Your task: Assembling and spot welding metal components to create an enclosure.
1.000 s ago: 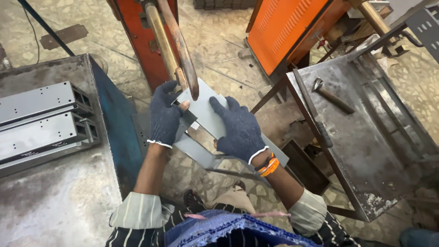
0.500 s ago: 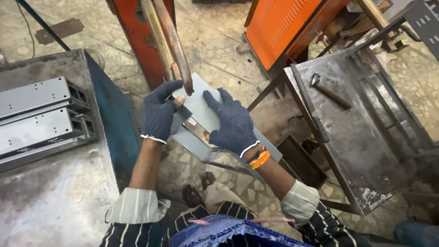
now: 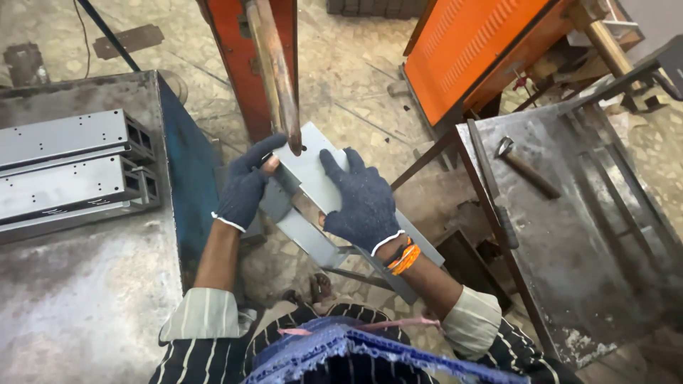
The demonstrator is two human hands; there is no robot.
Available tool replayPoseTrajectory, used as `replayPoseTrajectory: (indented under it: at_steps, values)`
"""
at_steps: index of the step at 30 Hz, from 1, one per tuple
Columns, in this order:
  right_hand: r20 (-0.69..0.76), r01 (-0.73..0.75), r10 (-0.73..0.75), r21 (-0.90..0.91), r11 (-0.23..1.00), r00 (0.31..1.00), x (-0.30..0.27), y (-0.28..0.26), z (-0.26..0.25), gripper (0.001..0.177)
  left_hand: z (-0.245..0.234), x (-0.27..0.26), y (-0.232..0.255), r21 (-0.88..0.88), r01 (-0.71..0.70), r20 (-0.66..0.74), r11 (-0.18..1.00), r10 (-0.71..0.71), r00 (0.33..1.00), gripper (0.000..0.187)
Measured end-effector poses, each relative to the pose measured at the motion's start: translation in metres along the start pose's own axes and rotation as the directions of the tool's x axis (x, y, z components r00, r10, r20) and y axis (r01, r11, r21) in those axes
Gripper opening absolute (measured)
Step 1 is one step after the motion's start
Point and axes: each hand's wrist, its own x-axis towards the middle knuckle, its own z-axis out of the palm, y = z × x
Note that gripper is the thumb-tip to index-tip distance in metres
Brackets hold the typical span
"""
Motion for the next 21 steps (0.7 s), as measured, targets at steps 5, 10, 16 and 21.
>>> replayPoseTrajectory:
  at_steps: [5, 10, 16, 21]
  values:
    - [0.019, 0.021, -0.022, 0.035, 0.999, 1.000, 0.002, 0.004, -0.002, 0.108, 0.001, -0.004, -0.003, 0.125, 0.406, -0.116, 0.905, -0.393, 0.912, 0.044]
    - [0.028, 0.024, -0.025, 0.049, 0.998, 0.999, 0.004, 0.006, -0.001, 0.109, 0.000, 0.000, -0.020, -0.002, 0.108, -0.004, 0.994, -0.108, 0.994, 0.041]
    - [0.031, 0.004, -0.005, 0.023, 1.000, 1.000, 0.004, 0.004, -0.003, 0.104, -0.002, 0.003, -0.015, 0.060, 0.090, 0.081, 0.994, -0.095, 0.992, 0.041]
    - [0.066, -0.026, 0.022, 0.052, 0.998, 0.998, 0.007, 0.003, -0.004, 0.105, 0.000, 0.001, -0.034, 0.031, 0.061, -0.002, 0.998, -0.061, 0.998, 0.036]
